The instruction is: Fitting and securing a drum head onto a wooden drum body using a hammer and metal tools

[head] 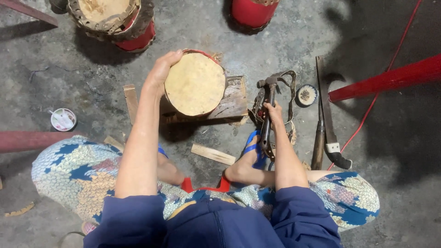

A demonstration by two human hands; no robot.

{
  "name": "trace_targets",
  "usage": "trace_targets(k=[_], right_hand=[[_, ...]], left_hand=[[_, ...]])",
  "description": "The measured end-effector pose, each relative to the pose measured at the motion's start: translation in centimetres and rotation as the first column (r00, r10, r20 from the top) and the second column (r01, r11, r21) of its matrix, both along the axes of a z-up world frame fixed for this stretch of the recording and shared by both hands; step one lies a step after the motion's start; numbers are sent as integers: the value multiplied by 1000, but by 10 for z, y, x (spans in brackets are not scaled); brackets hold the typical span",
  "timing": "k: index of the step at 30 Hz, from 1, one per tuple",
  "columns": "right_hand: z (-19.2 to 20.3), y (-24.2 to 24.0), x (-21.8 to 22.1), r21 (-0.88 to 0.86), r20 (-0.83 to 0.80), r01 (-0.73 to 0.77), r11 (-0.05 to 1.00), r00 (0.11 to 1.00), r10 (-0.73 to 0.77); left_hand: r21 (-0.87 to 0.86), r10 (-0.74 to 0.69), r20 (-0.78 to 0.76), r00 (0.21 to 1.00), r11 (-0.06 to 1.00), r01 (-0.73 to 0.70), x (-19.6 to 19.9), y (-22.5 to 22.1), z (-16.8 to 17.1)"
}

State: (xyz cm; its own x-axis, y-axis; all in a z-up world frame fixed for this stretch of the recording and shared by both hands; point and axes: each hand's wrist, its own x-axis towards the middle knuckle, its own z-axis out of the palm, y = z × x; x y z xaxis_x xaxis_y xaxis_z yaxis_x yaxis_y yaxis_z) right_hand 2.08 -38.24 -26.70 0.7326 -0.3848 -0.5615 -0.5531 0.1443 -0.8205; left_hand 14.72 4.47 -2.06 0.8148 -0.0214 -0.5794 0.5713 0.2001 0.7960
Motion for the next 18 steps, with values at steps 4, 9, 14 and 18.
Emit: trace_targets(k=[4, 9, 14, 18], right_hand=[[-43, -22, 3, -233, -70, -66, 970, 996, 51], [-45, -17, 3, -647, -212, -169, 744, 977, 38], [25, 34, 21, -774, 213, 168, 610, 977, 0], [197, 150, 29, -177, 521, 169, 970, 852, -53]], left_hand=[[-5, 22, 40, 999, 1000, -22, -4, -8, 10], [-17, 53, 79, 995, 999, -52, -14, -12, 29], [-2, 30, 166, 986, 1000, -30, -25, -7, 35], [50, -126, 214, 969, 992, 118, -32, 2, 46]])
